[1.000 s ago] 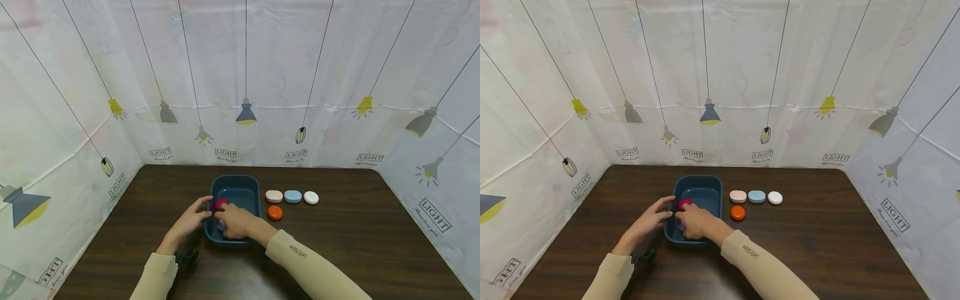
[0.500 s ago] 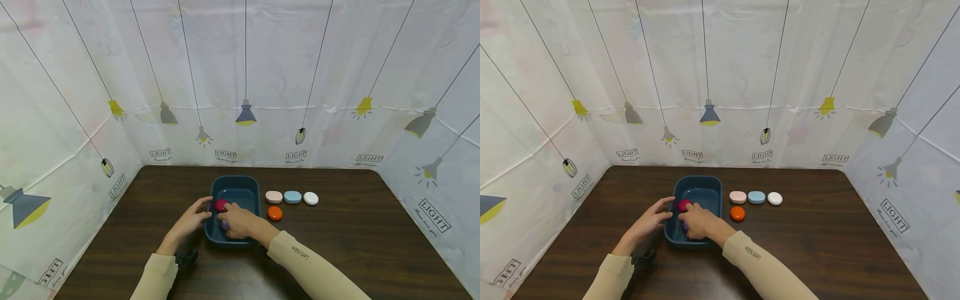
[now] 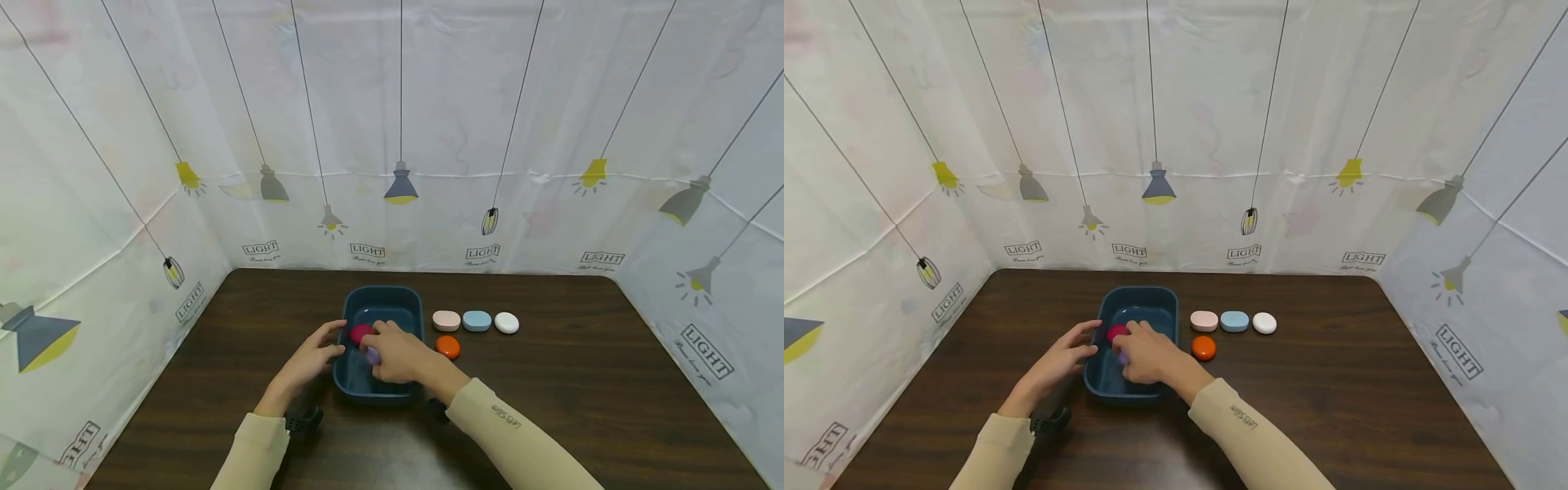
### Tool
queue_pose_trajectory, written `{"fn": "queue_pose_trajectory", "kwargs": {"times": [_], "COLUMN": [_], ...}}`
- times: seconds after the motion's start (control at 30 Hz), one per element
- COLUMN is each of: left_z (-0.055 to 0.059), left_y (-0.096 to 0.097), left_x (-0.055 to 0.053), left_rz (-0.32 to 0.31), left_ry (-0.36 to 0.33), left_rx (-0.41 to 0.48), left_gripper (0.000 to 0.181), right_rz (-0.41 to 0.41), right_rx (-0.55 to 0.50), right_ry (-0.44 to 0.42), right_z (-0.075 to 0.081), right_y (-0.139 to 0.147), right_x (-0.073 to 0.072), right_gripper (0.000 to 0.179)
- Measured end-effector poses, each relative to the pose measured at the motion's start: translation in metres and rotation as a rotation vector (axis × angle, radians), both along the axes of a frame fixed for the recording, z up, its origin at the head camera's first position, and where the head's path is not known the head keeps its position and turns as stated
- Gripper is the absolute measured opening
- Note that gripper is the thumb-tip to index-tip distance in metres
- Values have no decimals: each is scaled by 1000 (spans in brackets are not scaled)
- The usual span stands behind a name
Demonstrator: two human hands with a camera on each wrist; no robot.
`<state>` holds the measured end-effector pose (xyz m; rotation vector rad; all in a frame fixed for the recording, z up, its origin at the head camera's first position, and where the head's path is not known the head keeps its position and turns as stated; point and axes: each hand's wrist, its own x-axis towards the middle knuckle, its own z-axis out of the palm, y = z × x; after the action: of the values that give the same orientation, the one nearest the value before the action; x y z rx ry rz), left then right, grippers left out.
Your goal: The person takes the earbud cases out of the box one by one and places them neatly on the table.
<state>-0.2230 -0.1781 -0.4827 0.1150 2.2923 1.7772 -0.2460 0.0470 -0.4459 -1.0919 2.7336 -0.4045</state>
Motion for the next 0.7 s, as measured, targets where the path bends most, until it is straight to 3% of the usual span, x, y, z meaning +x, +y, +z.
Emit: {"fn": "queue_pose_trajectory", "kwargs": {"times": [0.23,0.47,0.7], "left_z": [-1,-1,0], "left_y": [-1,-1,-1], "left_x": [-1,0,0], "left_rz": [0,16,10], "left_ry": [11,8,-3], "left_rx": [-5,-27,-29], "left_gripper": [51,51,51], "right_rz": [-35,-39,-88], "right_rx": [-49,-72,-62], "right_ry": [11,90,91], "right_z": [16,24,32], "right_y": [10,22,35], "right_x": [3,2,1], "right_gripper": [40,36,33]}}
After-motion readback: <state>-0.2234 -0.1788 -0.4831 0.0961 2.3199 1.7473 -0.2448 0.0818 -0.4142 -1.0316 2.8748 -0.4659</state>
